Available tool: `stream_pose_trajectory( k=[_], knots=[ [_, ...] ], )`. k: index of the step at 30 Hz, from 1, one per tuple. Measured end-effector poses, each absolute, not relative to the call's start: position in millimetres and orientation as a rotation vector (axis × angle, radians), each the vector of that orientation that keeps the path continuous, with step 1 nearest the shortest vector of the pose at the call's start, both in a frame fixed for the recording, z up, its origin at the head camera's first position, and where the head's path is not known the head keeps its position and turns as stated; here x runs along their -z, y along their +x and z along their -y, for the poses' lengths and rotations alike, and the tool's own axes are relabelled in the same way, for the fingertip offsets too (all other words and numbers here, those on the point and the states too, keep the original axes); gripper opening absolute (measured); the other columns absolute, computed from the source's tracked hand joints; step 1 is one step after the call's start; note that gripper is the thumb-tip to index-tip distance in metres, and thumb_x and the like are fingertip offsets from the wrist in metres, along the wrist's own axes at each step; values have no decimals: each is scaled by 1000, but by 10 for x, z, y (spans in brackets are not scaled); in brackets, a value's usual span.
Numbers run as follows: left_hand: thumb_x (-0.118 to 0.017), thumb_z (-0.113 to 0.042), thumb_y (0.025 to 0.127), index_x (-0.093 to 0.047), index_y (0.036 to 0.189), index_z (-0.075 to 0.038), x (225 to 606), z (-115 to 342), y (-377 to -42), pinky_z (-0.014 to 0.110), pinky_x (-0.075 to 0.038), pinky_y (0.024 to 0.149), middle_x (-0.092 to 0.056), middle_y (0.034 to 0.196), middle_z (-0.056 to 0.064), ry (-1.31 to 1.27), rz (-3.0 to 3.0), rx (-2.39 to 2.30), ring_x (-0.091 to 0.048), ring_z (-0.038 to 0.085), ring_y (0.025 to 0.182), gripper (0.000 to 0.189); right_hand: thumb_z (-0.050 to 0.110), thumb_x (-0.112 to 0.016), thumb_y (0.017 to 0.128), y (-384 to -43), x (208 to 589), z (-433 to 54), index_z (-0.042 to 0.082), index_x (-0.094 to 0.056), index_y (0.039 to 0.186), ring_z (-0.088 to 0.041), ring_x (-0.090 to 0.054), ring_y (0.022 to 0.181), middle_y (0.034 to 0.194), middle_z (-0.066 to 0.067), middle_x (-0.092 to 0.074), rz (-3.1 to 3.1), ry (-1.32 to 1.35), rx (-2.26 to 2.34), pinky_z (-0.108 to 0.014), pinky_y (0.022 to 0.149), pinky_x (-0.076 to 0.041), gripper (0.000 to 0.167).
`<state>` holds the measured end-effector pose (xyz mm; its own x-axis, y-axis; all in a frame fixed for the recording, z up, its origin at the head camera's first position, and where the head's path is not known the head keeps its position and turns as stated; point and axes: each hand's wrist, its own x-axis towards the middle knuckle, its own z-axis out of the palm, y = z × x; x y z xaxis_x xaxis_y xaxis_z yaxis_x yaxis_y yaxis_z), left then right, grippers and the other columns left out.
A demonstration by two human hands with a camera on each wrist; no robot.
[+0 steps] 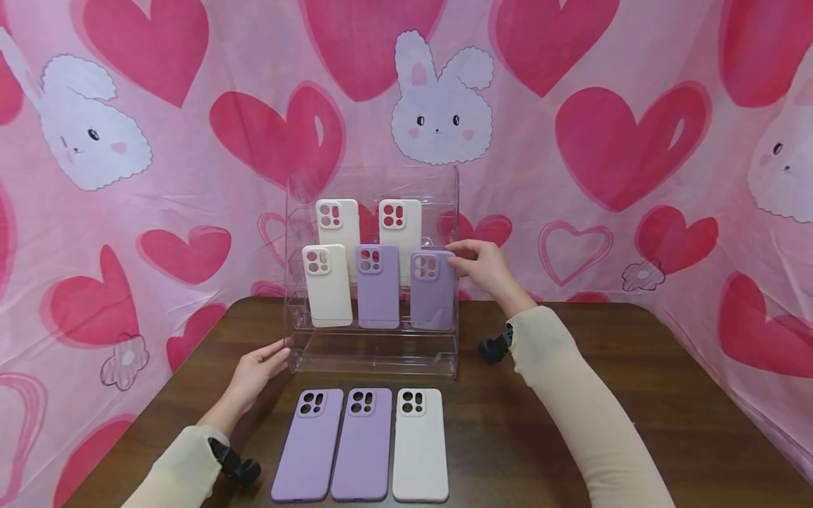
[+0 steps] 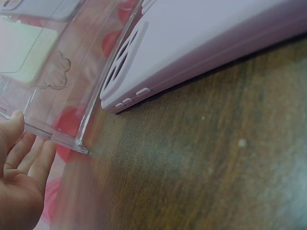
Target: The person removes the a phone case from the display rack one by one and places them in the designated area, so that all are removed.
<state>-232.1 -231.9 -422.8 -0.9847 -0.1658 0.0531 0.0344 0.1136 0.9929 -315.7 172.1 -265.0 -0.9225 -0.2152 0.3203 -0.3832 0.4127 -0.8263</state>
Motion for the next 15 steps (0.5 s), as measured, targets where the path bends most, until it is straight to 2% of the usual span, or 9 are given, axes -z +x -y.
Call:
stream_pose_trajectory(
  k=[8,15],
  knots=[
    [-55,-10,93,-46,130,8,4233,2326,-2318,29,-46,90,-45,132,21,133,2227,1995,-51,33,112,42,17,-64,88,-3140,2651,-1716,-1,-61,117,-30,-60,87,100,-20,-62,2495,549,-1542,-36,79,-54,34],
    [-55,-9,93,-46,130,8,4221,2326,-2315,30,-46,91,-45,132,21,131,2227,1992,-51,33,112,41,14,-64,88,-3137,2662,-1720,-5,-60,115,-27,-62,82,98,-21,-62,2460,602,-1535,-33,74,-56,33]
  ],
)
